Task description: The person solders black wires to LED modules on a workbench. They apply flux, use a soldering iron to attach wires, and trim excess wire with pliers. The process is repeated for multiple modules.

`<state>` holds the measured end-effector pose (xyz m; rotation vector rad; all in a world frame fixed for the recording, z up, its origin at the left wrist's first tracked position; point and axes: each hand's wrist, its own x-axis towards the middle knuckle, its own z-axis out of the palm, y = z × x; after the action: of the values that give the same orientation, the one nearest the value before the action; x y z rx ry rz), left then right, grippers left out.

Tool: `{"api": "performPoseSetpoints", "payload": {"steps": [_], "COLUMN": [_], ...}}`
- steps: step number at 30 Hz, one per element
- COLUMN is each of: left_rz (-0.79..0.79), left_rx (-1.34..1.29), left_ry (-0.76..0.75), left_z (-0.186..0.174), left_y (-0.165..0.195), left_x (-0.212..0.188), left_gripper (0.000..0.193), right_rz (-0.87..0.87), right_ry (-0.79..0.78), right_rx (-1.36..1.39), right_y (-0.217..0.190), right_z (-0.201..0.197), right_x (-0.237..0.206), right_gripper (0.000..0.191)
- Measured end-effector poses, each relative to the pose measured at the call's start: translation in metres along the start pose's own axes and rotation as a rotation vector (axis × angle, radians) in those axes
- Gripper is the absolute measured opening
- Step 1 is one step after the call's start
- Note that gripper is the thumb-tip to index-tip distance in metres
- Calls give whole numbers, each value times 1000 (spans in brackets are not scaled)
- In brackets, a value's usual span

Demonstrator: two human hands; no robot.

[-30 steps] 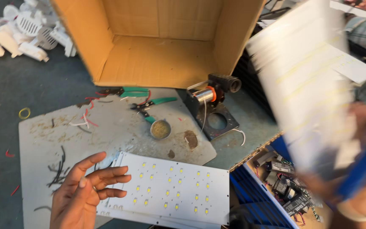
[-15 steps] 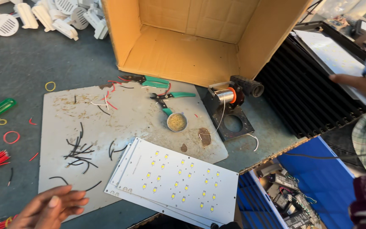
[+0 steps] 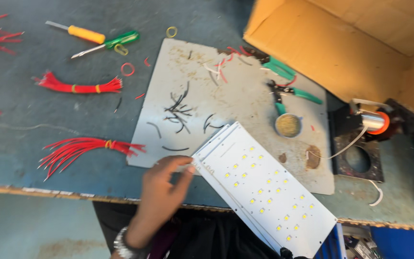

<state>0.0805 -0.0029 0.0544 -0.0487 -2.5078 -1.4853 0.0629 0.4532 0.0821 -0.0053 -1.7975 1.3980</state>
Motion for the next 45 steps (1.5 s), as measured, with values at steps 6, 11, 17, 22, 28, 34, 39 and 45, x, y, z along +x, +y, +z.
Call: {"api": "performPoseSetpoints", "payload": {"steps": [6,11,17,22,28,34,39,45], "left_rz": [256,306,347,410,256,44,282,411], "left_rx": [231,313,331,277,240,200,176,322], "left_ry": [14,-72,-140,-174,88,-92,-194,-531], "left_z": [37,44,46,41,-7,-14,16,39], "left_y": [8,1,7,14,3,-11,-42,-65], "left_x": [-38,-42,-28,-4,52,100,146,196], "left_gripper": [28,39,40,35,25,15,13,17], "right_rz": [252,-389,-386,-171,-176,-149,-174,-206], "right_ry": [-719,-1140,-1060,-974,-964,-970,-918,-882], "right_rx": [32,-324,-403,-528,-538,-583,-577,-538], "right_y": [-20,-9,4,20,17,6,1,-8], "right_z": [23,68,73,64,69,80,85,92], "right_x": [-93,-113,-132,-152,-146,-142,-144,-147], "right_gripper": [36,39,40,39,41,41,40,45]}}
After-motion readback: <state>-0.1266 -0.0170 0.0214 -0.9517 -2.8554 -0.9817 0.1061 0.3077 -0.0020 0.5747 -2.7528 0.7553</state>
